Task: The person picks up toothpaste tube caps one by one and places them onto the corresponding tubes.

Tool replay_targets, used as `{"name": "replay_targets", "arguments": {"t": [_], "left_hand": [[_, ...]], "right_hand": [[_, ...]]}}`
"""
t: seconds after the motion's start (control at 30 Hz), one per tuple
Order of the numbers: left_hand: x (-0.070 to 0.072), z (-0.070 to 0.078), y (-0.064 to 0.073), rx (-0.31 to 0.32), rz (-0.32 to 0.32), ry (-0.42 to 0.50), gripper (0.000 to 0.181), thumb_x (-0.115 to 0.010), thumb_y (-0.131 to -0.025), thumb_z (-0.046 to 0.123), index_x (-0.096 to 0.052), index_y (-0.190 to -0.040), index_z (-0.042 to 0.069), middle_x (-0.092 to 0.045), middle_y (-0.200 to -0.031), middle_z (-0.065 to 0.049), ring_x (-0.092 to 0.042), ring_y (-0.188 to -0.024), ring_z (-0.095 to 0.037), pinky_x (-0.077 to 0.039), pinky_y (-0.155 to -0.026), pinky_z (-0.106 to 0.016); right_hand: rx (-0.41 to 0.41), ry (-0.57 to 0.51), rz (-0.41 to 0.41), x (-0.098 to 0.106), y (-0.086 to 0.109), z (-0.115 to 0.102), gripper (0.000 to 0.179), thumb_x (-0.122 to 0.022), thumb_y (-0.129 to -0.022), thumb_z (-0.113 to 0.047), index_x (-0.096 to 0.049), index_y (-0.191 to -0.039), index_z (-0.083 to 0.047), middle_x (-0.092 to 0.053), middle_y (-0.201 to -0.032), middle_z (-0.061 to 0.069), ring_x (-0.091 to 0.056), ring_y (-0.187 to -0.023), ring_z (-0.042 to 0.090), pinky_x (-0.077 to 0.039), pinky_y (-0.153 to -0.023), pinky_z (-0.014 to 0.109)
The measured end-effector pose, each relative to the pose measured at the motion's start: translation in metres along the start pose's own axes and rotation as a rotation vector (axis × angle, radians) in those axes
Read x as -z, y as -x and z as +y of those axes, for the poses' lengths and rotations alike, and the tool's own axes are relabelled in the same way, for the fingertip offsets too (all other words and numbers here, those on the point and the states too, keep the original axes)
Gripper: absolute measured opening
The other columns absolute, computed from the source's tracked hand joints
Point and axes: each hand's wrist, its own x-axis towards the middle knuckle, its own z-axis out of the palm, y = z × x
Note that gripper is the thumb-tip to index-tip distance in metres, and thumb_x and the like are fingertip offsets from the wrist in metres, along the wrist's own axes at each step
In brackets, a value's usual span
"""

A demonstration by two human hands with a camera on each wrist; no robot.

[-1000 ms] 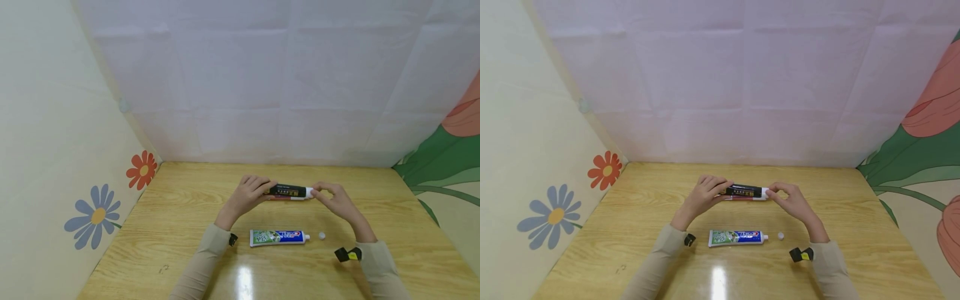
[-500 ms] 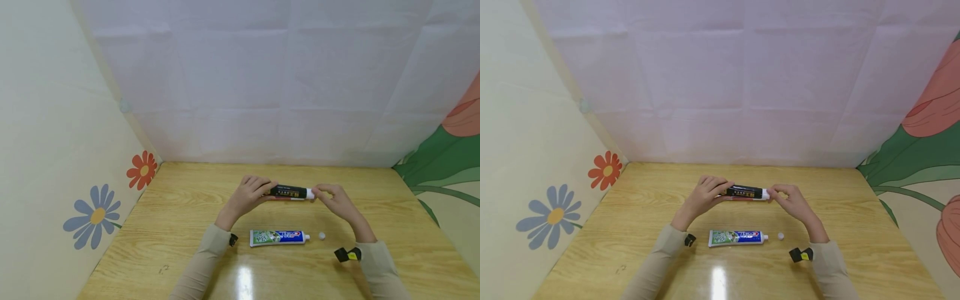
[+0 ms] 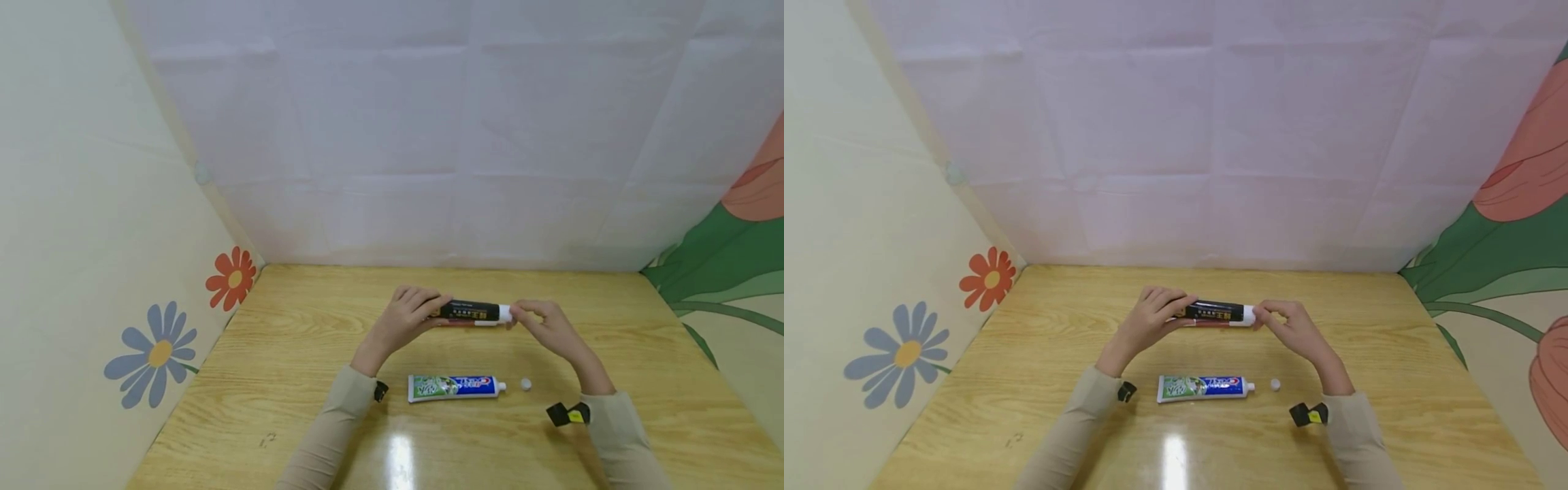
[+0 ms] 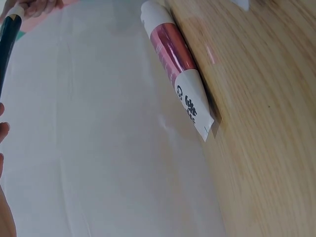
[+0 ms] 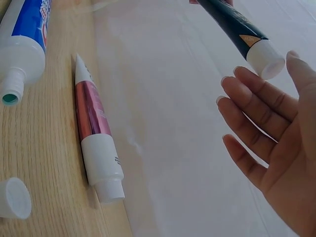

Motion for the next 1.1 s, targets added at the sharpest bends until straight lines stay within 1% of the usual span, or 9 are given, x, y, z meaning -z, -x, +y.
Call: {"name": "replay_targets", "arguments": {"t": [0.07,0.17,0.23,0.3,0.43,0.6,0.77,1.0,1.1], "left_hand": [[0.0,0.0,0.001,0.006,-0.003,0.003,0.046,-0.065,-0.084,0.037,-0.059,-0.123,0.015,-0.06,-0.107,0.0,-0.052,-0.092,-0.014,-0.039,-0.078,-0.028],[0.0,-0.001,0.001,0.011,-0.005,0.007,0.045,-0.063,-0.085,0.038,-0.058,-0.124,0.015,-0.06,-0.107,0.0,-0.053,-0.092,-0.014,-0.04,-0.078,-0.029],[0.0,-0.002,0.001,0.013,-0.008,0.008,0.044,-0.062,-0.086,0.038,-0.058,-0.124,0.015,-0.06,-0.107,0.0,-0.053,-0.093,-0.014,-0.04,-0.078,-0.029],[0.0,-0.002,0.001,0.013,-0.007,0.009,0.044,-0.061,-0.087,0.038,-0.058,-0.124,0.015,-0.06,-0.107,0.0,-0.053,-0.093,-0.014,-0.04,-0.078,-0.029],[-0.001,-0.002,0.002,0.011,0.0,0.01,0.043,-0.061,-0.087,0.038,-0.06,-0.122,0.013,-0.06,-0.107,0.0,-0.053,-0.092,-0.014,-0.04,-0.078,-0.029],[-0.001,-0.003,0.003,0.011,0.0,0.013,0.044,-0.061,-0.087,0.038,-0.059,-0.123,0.013,-0.059,-0.106,0.0,-0.052,-0.09,-0.014,-0.04,-0.077,-0.029],[0.0,-0.003,0.002,0.014,-0.009,0.015,0.045,-0.061,-0.087,0.037,-0.058,-0.125,0.014,-0.059,-0.107,-0.001,-0.052,-0.09,-0.014,-0.04,-0.077,-0.029],[0.001,-0.002,0.002,0.011,-0.021,0.002,0.043,-0.062,-0.086,0.037,-0.061,-0.121,0.012,-0.059,-0.107,0.0,-0.052,-0.091,-0.014,-0.039,-0.078,-0.028],[0.001,-0.001,0.002,0.01,-0.023,-0.001,0.045,-0.063,-0.085,0.037,-0.06,-0.122,0.012,-0.059,-0.107,0.0,-0.052,-0.091,-0.014,-0.039,-0.078,-0.028]], "right_hand": [[-0.002,0.008,0.001,0.0,0.0,0.0,0.023,-0.049,-0.094,-0.002,-0.067,-0.081,-0.006,-0.068,-0.078,0.001,-0.064,-0.08,0.014,-0.049,-0.077,0.037],[-0.018,0.011,0.004,-0.003,0.0,0.016,0.017,-0.051,-0.095,-0.008,-0.068,-0.093,-0.004,-0.068,-0.083,0.003,-0.064,-0.081,0.018,-0.049,-0.078,0.042],[-0.038,0.018,0.005,-0.006,0.0,0.027,0.017,-0.053,-0.094,-0.012,-0.066,-0.102,-0.006,-0.068,-0.087,0.002,-0.062,-0.084,0.014,-0.048,-0.081,0.046],[-0.05,0.011,0.009,-0.009,0.0,0.037,0.022,-0.058,-0.092,-0.015,-0.064,-0.112,-0.008,-0.067,-0.091,0.001,-0.06,-0.087,0.015,-0.045,-0.084,0.05],[-0.026,-0.012,0.027,-0.008,0.0,0.025,0.037,-0.067,-0.084,-0.01,-0.058,-0.12,-0.008,-0.065,-0.092,0.0,-0.058,-0.087,0.013,-0.043,-0.086,0.047],[0.014,-0.035,0.033,-0.002,-0.001,0.002,0.039,-0.072,-0.079,-0.005,-0.058,-0.116,-0.005,-0.064,-0.092,0.001,-0.059,-0.082,0.014,-0.044,-0.083,0.039],[0.012,-0.054,0.038,-0.001,-0.001,-0.005,0.037,-0.071,-0.079,-0.003,-0.058,-0.113,-0.002,-0.064,-0.091,0.002,-0.059,-0.082,0.017,-0.044,-0.085,0.046],[0.046,-0.019,0.062,-0.003,0.0,0.005,0.033,-0.071,-0.078,0.0,-0.062,-0.109,-0.006,-0.065,-0.089,0.001,-0.059,-0.08,0.015,-0.044,-0.081,0.026],[0.039,-0.002,0.068,-0.006,0.0,0.018,0.032,-0.071,-0.078,-0.002,-0.063,-0.109,-0.009,-0.065,-0.089,-0.002,-0.058,-0.081,0.01,-0.044,-0.082,0.026]]}}
